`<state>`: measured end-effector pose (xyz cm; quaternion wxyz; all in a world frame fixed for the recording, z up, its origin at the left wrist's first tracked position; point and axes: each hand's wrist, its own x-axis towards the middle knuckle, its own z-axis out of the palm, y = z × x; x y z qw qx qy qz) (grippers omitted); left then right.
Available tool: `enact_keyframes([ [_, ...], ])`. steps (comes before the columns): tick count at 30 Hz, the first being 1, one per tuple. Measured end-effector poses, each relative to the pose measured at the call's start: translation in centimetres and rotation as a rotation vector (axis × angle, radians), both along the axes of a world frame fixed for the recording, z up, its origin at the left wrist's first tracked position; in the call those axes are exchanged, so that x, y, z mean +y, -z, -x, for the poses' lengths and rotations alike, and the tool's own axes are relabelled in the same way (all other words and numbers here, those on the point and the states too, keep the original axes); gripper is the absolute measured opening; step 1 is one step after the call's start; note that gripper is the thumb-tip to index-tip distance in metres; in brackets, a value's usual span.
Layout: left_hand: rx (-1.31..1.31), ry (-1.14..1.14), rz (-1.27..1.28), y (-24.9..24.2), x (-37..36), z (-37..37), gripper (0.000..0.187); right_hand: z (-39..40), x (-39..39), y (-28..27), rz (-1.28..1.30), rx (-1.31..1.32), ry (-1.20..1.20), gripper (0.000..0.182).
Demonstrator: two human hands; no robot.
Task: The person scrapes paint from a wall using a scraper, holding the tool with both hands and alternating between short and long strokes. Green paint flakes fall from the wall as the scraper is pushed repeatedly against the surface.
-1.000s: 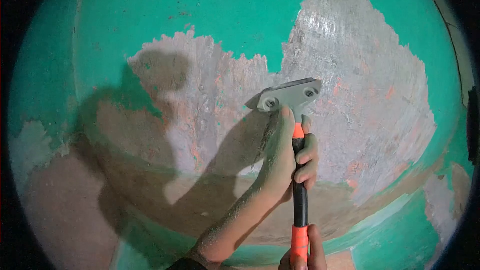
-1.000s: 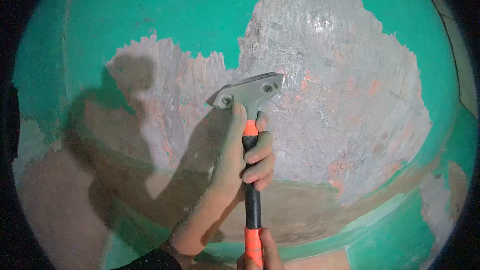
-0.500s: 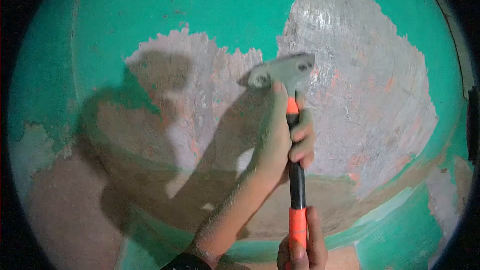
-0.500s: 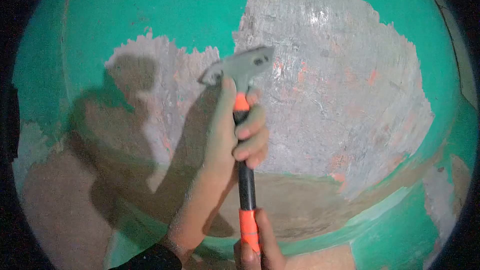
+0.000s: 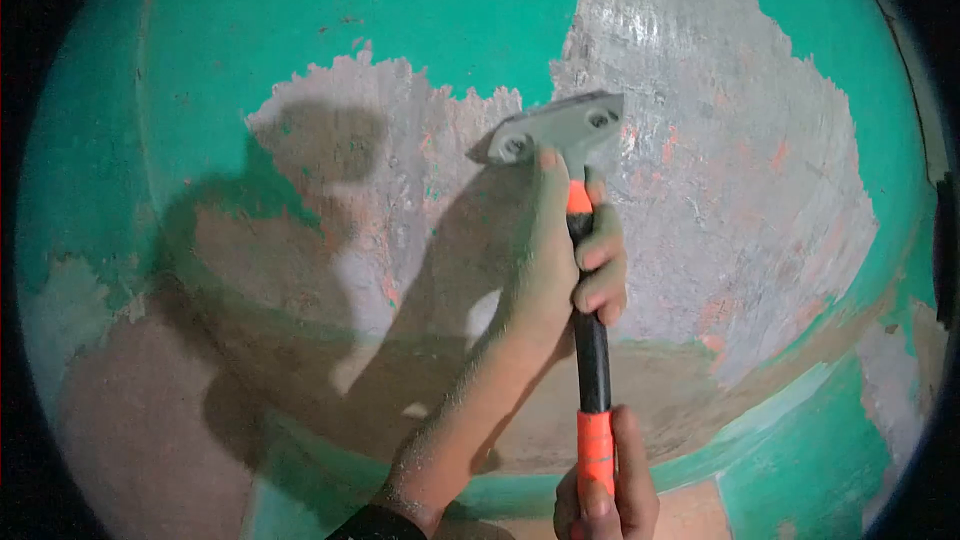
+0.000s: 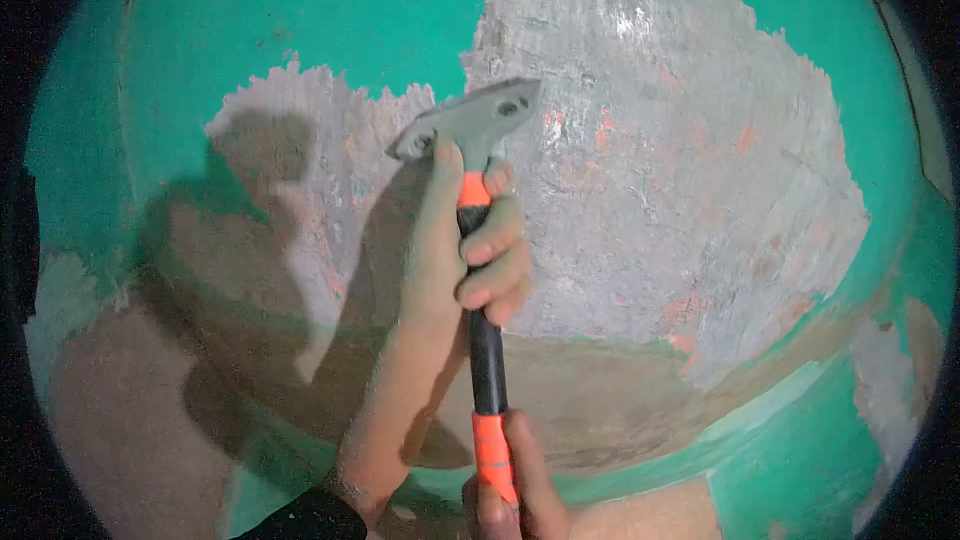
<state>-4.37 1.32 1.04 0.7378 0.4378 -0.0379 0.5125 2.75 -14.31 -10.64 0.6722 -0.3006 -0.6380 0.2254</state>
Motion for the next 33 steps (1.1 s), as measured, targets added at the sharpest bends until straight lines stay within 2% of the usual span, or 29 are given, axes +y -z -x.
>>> enact_keyframes([
  [4,0.02,0.035,0.021,1.1,-0.4,0.0,0.05,0.2,-0.2,0.1,0.011,0.025,-0.021,0.056],
  [11,0.042,-0.012,0.008,-0.2,-0.1,0.4,0.051,0.4,-0.1,-0.2,0.03,-0.005,-0.02,0.056],
  [14,0.045,0.04,0.005,0.8,-0.2,0.2,0.051,0.7,-0.7,0.1,0.083,0.106,-0.014,0.056],
  [18,0.034,-0.036,-0.024,-1.0,0.0,0.4,0.051,0.8,0.1,-0.7,-0.003,0.029,-0.016,0.056],
  [22,0.057,-0.025,-0.015,0.4,-0.3,0.3,0.05,0.8,0.0,0.2,0.006,0.065,-0.005,0.055],
  [25,0.067,-0.066,-0.031,-0.9,0.2,0.4,0.05,0.7,0.8,-0.1,-0.037,-0.005,0.0,0.055],
  [33,0.112,-0.064,-0.014,-0.4,0.0,0.5,0.05,0.8,1.1,0.1,-0.094,-0.03,0.014,0.056],
])
